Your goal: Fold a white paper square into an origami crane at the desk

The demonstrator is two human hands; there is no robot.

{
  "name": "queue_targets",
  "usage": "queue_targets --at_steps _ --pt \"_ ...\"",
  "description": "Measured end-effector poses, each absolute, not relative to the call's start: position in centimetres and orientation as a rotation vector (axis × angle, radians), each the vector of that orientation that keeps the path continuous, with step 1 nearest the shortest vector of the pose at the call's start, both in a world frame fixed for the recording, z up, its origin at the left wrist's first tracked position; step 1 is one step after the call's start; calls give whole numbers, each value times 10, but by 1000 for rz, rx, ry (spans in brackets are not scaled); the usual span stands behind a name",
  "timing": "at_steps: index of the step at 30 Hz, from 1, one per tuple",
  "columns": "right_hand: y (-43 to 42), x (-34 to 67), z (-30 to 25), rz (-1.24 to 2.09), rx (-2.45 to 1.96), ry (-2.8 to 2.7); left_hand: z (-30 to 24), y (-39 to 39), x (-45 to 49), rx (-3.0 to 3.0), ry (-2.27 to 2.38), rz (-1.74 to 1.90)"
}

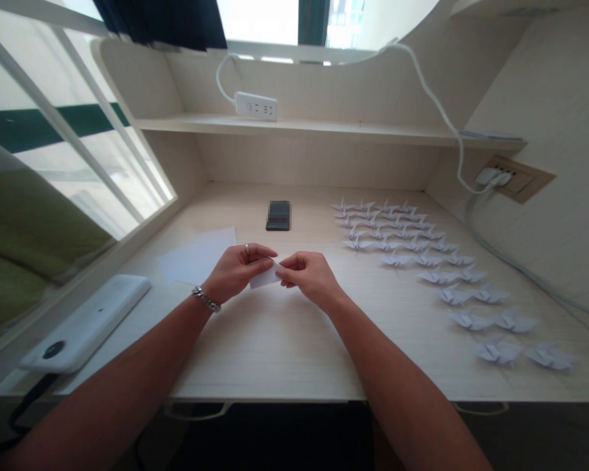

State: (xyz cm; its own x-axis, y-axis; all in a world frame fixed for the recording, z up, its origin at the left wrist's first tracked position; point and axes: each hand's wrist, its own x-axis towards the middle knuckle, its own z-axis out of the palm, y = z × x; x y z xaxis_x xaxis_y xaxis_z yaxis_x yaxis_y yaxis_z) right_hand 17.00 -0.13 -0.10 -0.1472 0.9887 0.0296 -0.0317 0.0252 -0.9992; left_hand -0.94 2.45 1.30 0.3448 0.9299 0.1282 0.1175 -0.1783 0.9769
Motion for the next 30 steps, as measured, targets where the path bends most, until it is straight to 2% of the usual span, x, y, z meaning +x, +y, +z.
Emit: queue_targets --at_steps 5,13,21,30 --pt "0 177 5 1429 -1143 -1234 13 26 -12 1652 1024 1024" --pt "1 173 -5 1319 -1150 -1348 13 24 -10 1659 1052 958" --pt "1 174 0 1514 -1163 -1200 13 25 -10 1727 1078 991" --pt "3 175 -7 1385 -1171 -1268 11 27 -11 1708 1062 972"
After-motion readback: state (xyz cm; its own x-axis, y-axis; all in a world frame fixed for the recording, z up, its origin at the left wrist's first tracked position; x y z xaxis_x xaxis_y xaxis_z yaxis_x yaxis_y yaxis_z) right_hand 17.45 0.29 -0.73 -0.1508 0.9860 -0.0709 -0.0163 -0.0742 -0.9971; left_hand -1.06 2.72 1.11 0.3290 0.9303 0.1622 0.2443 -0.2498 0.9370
